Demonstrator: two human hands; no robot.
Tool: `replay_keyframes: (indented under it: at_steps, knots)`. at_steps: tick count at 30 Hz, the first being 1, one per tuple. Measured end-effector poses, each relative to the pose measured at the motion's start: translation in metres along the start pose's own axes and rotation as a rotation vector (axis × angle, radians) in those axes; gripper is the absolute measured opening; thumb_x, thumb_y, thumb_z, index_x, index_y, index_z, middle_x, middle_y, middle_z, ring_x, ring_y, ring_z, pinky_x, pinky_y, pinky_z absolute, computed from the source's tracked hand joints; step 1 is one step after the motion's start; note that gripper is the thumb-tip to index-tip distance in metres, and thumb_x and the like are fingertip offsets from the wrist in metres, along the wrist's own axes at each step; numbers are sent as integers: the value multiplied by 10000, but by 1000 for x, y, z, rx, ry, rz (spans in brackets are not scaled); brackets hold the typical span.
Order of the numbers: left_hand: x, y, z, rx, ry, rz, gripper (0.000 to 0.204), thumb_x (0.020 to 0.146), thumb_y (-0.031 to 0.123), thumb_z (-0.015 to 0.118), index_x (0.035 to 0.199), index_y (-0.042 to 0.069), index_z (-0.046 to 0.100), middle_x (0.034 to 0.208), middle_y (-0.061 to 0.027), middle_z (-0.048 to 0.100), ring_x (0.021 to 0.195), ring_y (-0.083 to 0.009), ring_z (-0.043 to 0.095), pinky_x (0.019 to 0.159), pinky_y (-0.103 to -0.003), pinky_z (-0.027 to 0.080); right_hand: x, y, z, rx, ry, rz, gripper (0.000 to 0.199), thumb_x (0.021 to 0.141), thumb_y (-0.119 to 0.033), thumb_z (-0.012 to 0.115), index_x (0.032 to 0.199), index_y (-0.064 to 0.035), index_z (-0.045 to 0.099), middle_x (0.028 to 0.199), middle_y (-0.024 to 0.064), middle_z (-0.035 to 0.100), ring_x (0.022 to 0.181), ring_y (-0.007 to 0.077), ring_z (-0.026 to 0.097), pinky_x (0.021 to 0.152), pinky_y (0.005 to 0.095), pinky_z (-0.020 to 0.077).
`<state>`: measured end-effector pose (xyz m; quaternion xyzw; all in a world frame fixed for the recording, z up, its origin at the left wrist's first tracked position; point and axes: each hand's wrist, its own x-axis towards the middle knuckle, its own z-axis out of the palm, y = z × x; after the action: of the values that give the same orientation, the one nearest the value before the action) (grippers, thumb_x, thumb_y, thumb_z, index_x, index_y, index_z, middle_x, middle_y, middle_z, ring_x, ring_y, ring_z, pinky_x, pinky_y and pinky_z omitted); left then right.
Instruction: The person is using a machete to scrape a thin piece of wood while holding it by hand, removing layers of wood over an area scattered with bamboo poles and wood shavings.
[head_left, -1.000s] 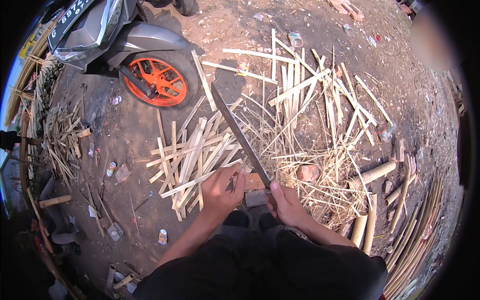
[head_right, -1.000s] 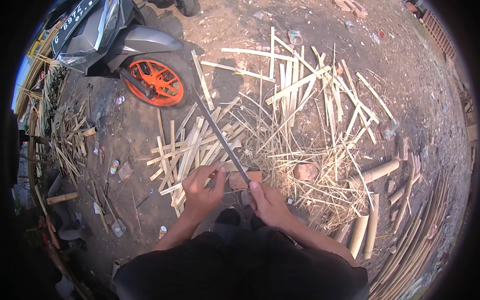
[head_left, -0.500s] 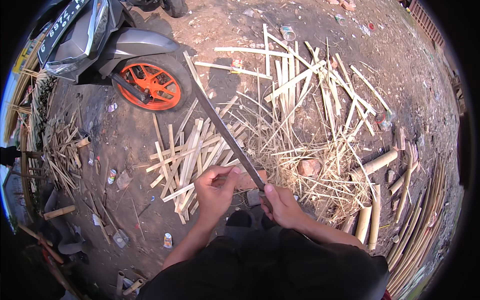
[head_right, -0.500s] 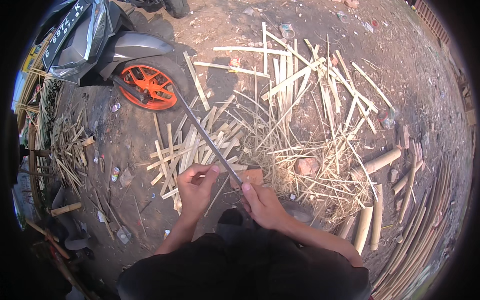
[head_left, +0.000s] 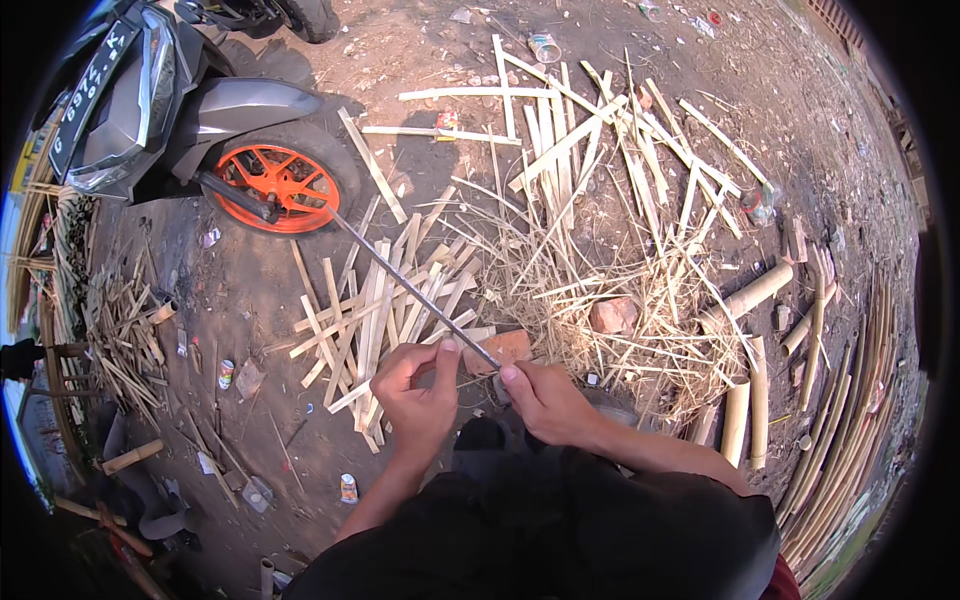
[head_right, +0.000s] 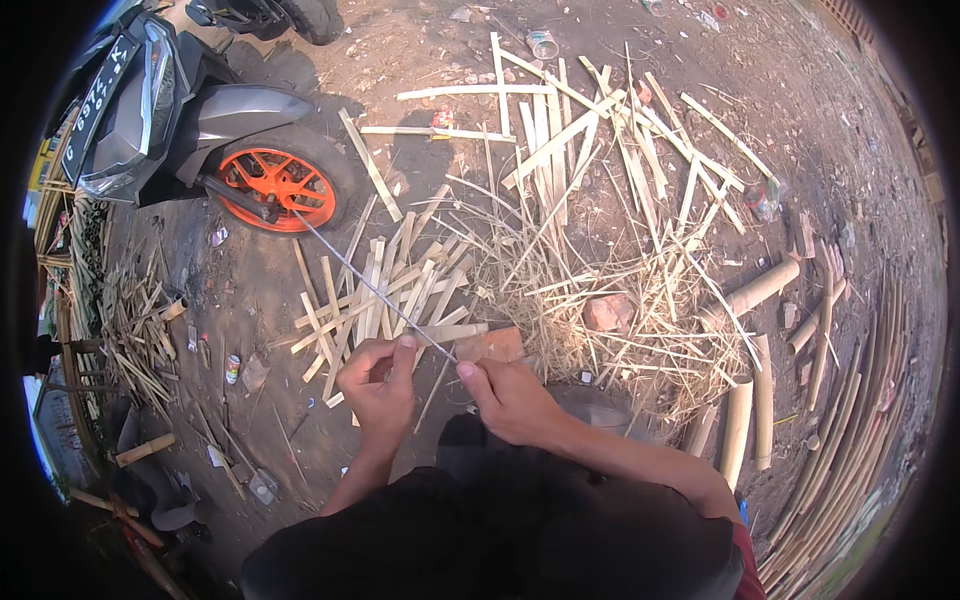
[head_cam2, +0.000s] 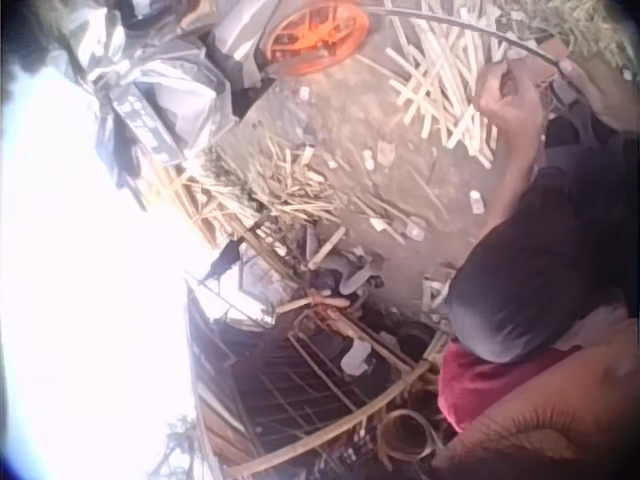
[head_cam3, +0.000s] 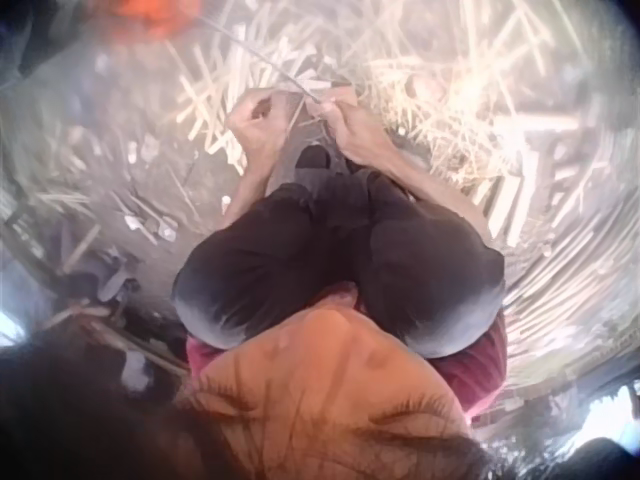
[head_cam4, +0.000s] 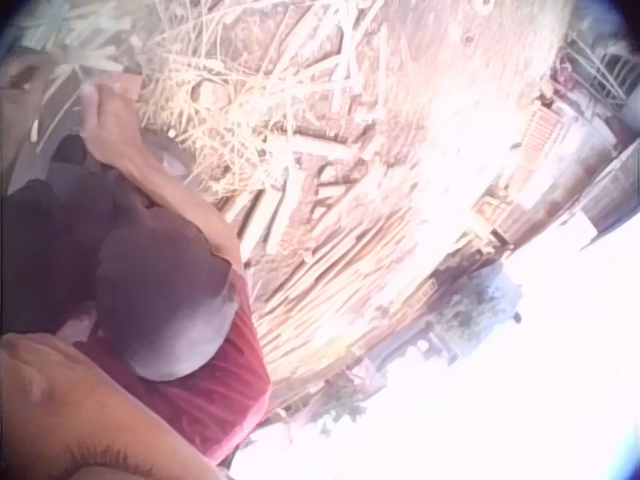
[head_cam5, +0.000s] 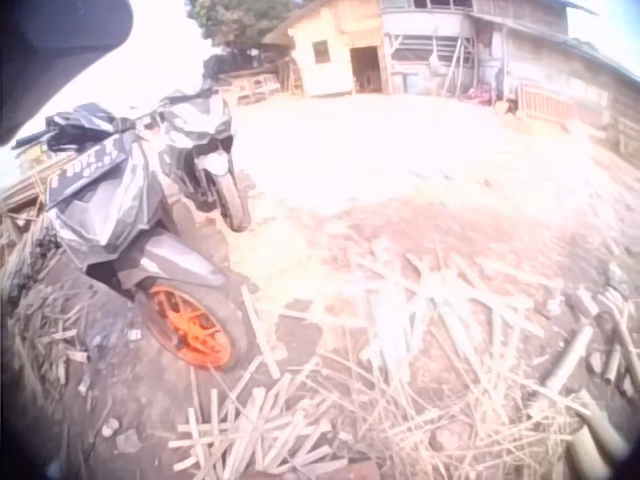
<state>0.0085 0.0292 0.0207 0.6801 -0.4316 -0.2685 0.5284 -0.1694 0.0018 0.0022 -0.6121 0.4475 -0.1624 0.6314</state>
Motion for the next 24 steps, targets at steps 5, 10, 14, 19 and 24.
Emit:
replay_keyframes:
  at_steps: [5,10,14,19,24]
  knots:
    - [-4,-15,2,72,44,56,101,881,-14,702,803,-63,659,794,-91,644,713,-112,624,624,-226,495,5,44,4,-130,41,-75,486,1067,-313,401,775,37,571,580,153,546,530,296,544,567,424,451]
    - [-2,-16,-9,90,105,26,127,867,12,725,773,-46,662,762,-85,646,657,-97,584,568,-213,432,2,49,6,-70,-37,59,498,1053,-346,409,851,64,608,721,277,606,717,457,610,683,503,470]
    - [-8,-26,-9,67,97,31,109,885,14,707,803,-43,663,790,-78,641,654,-91,568,556,-214,429,11,31,18,-12,12,-77,465,1050,-325,421,829,42,601,664,223,584,633,388,597,633,461,469]
    - [-7,-27,-18,116,90,76,103,891,2,692,803,-41,660,789,-74,634,644,-91,555,537,-219,408,8,57,20,-50,52,-32,482,1051,-338,424,810,39,604,629,207,574,600,376,601,618,455,470]
    - [-13,-26,-11,101,93,80,105,898,2,684,807,-44,657,779,-73,627,630,-84,539,515,-225,385,20,24,29,-30,93,-216,526,1056,-366,407,806,48,614,655,242,588,639,412,617,643,487,473]
